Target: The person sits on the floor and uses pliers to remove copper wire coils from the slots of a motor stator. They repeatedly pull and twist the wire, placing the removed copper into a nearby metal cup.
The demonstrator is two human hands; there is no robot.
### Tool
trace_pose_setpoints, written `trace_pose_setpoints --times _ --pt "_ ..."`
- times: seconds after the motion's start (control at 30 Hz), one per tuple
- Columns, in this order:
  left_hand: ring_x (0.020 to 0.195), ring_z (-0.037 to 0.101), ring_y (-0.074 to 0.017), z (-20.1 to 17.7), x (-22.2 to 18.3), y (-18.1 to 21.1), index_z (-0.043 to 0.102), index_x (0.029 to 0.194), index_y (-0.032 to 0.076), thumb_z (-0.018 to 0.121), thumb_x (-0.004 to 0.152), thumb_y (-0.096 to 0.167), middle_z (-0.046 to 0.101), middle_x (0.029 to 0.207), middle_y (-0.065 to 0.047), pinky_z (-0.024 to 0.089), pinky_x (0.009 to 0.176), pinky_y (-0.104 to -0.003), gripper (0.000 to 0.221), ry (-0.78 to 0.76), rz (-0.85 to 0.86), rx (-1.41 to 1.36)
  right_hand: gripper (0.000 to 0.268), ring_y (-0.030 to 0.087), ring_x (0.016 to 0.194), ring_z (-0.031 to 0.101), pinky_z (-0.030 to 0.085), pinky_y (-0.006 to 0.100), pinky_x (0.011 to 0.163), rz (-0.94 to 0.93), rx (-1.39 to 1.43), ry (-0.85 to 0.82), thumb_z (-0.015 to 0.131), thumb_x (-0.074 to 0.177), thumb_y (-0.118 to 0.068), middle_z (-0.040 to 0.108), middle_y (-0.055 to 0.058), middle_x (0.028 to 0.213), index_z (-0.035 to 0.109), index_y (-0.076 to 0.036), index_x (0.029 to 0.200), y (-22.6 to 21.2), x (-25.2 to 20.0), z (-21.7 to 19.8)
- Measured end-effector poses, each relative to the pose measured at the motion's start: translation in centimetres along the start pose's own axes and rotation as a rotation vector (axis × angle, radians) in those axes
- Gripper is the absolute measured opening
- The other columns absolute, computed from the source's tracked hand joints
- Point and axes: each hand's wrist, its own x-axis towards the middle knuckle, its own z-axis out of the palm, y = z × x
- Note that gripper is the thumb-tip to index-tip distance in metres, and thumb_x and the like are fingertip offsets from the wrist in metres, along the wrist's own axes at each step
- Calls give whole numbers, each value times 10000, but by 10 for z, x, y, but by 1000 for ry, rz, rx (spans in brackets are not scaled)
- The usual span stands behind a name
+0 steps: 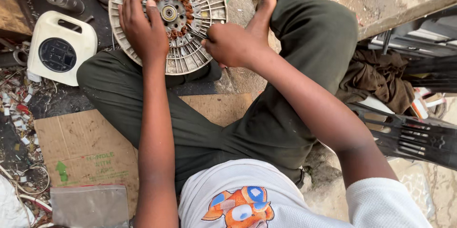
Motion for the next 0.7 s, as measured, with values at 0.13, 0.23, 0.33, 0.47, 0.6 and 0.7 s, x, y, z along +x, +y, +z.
trace_pose_setpoints --times 0.13,0.23,0.33,0.47,0.6,0.7 --pt "1507 440 -307 -3 -3 -3 644 1359 105 454 1130 270 564 1547 -98 255 1291 -504 340 5 15 -20 406 438 784 700 535 519 763 -43 -25 8 566 1005 -307 687 238 760 701 50 867 11 6 4" --pt "1502 437 -311 -4 -1 0 640 1352 101 464 1134 273 564 1544 -109 255 1285 -514 329 10 27 -21 386 417 828 715 536 509 799 14 -38 -3 574 976 -292 719 237 761 710 51 861 9 5 6" --pt "1508 419 -325 -3 -1 2 638 1353 101 464 1138 268 559 1548 -115 253 1279 -514 323 4 36 -13 377 434 842 703 531 517 799 1 -49 8 596 964 -273 694 262 820 715 70 862 7 7 3" --pt "1512 428 -318 -4 -3 2 626 1357 96 461 1137 273 552 1553 -113 271 1282 -505 327 -3 35 -28 283 385 826 720 547 473 783 5 -72 -87 612 914 -214 717 231 837 744 32 872 4 16 -14" --pt "1521 420 -323 -5 -2 -1 632 1354 100 462 1142 281 556 1553 -106 274 1290 -506 327 19 44 -14 259 262 763 745 557 390 764 88 38 -176 596 884 -208 767 115 787 796 -58 817 -4 22 -24" --pt "1524 421 -310 -1 -3 -1 620 1371 101 453 1144 295 543 1564 -102 276 1296 -509 342 2 52 -29 296 209 708 743 561 352 754 126 79 -218 578 906 -204 772 83 745 782 -32 779 -6 23 -26"
